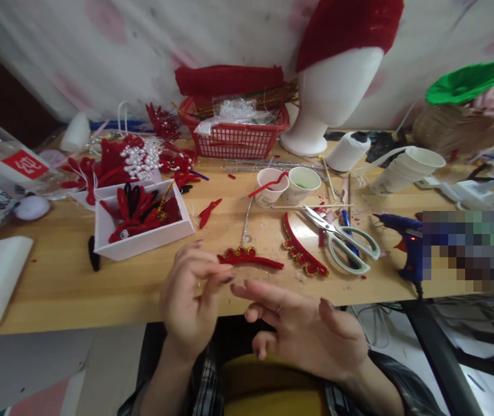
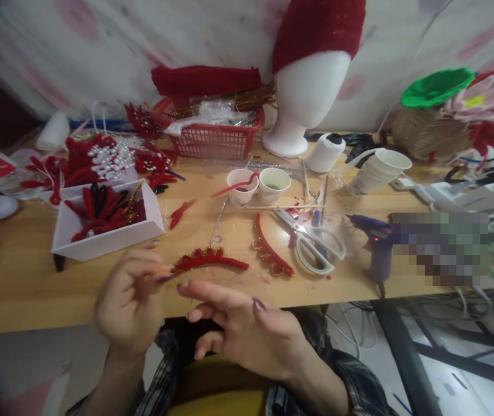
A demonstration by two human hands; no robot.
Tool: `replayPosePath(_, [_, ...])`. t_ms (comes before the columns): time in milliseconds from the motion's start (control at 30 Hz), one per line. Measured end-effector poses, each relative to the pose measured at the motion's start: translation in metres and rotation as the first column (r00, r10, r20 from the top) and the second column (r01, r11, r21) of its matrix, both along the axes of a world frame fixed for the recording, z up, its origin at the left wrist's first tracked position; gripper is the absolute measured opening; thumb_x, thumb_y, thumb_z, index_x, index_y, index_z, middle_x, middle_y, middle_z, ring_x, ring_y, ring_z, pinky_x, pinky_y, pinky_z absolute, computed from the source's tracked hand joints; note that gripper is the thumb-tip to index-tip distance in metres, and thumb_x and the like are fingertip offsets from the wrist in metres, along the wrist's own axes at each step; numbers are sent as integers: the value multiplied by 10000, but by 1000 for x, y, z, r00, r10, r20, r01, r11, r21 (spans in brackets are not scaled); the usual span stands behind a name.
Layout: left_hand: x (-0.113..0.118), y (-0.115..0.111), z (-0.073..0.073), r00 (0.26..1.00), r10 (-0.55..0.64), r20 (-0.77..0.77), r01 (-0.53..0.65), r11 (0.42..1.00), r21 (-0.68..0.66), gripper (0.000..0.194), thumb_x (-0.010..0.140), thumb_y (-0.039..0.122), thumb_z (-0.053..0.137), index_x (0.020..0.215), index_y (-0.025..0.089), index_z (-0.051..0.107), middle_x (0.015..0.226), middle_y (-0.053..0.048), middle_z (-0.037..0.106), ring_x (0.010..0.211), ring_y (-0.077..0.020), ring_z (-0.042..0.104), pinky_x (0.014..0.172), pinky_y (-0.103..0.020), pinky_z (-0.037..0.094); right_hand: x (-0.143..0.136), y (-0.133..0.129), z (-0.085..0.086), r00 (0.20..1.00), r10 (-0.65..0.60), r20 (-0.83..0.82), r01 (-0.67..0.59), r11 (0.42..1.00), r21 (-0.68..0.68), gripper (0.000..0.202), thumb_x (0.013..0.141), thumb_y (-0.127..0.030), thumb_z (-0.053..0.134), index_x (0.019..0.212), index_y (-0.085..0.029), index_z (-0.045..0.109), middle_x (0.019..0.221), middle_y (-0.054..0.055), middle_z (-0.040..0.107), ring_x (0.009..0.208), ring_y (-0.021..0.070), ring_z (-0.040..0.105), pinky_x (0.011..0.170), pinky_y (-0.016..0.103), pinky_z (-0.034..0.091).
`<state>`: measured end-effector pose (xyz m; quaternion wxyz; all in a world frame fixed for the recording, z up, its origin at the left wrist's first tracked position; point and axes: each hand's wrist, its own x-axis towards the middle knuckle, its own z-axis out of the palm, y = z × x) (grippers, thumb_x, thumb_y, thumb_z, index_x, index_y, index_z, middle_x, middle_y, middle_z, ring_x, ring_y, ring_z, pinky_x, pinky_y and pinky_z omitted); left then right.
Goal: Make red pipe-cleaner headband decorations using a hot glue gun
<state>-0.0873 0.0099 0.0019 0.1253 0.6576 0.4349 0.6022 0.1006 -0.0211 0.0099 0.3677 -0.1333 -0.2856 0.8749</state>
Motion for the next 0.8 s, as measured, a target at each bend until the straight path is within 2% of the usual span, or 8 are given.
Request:
replayPosePath(167, [-28,2,-4,970,146,194,-148,989,-6,308,997,361,500,723,224,524,596,57,535,594,-125,543,915,-396,524,-8,-4,-9,1000,12,11,-11,1000,-16,512,764,-401,815,1242,-271,686,1058,54,770,791,126,662,752,233,505])
replayPosePath(300, [-41,5,-6,962,272,3,-269,954,-135,400,976,296,522,584,219,530,553,37,500,571,-124,537,679,-274,492,-15,-5,-24,995,-28,-100,34,998,62,297,762,-408,826,670,-222,614,520,-67,598,437,64,481,541,196,407])
replayPosePath(433, [-43,11,-17,917,356,-181,-376,921,-96,88,890,288,672,837,226,705,810,-10,709,735,-162,659,743,-287,513,-18,-6,-28,999,23,-40,-17,989,144,562,685,-542,847,505,-205,435,478,-76,476,456,59,429,518,200,346])
replayPosePath(533, [-41,11,-26,923,348,-165,-373,914,-157,253,957,297,563,1168,219,678,876,-30,736,790,-171,690,820,-308,535,-12,-9,-21,990,38,135,-62,982,177,505,672,-574,844,562,-213,508,554,-51,502,534,81,459,566,226,371])
replayPosePath(633, [-41,6,-30,934,327,-146,-353,910,-217,304,1005,279,437,1169,198,679,680,13,627,611,-130,615,703,-261,530,7,-3,-7,926,-130,356,12,949,314,316,850,-518,723,784,-221,637,544,-60,497,516,91,473,571,235,385])
replayPosePath(700, [-43,4,-32,940,305,-151,-332,917,-219,289,999,294,446,1081,191,704,635,25,569,536,-115,555,626,-242,509,30,11,4,733,-412,541,82,843,531,255,1016,-410,495,953,-236,671,539,-64,487,455,91,433,517,231,365])
replayPosePath(767, [-44,3,-34,950,280,-142,-307,923,-234,274,992,321,468,1017,194,709,630,24,571,506,-111,534,571,-238,488,57,35,13,276,-805,526,42,557,829,235,1025,-324,449,1043,-249,671,629,-20,556,564,138,522,575,268,416])
replayPosePath(800, [-44,3,-35,955,264,-134,-290,926,-243,274,992,331,469,1001,198,708,620,25,572,497,-113,533,553,-240,481,71,49,16,28,-904,426,-112,420,900,242,1011,-278,446,1105,-245,666,710,16,615,668,176,578,655,309,452])
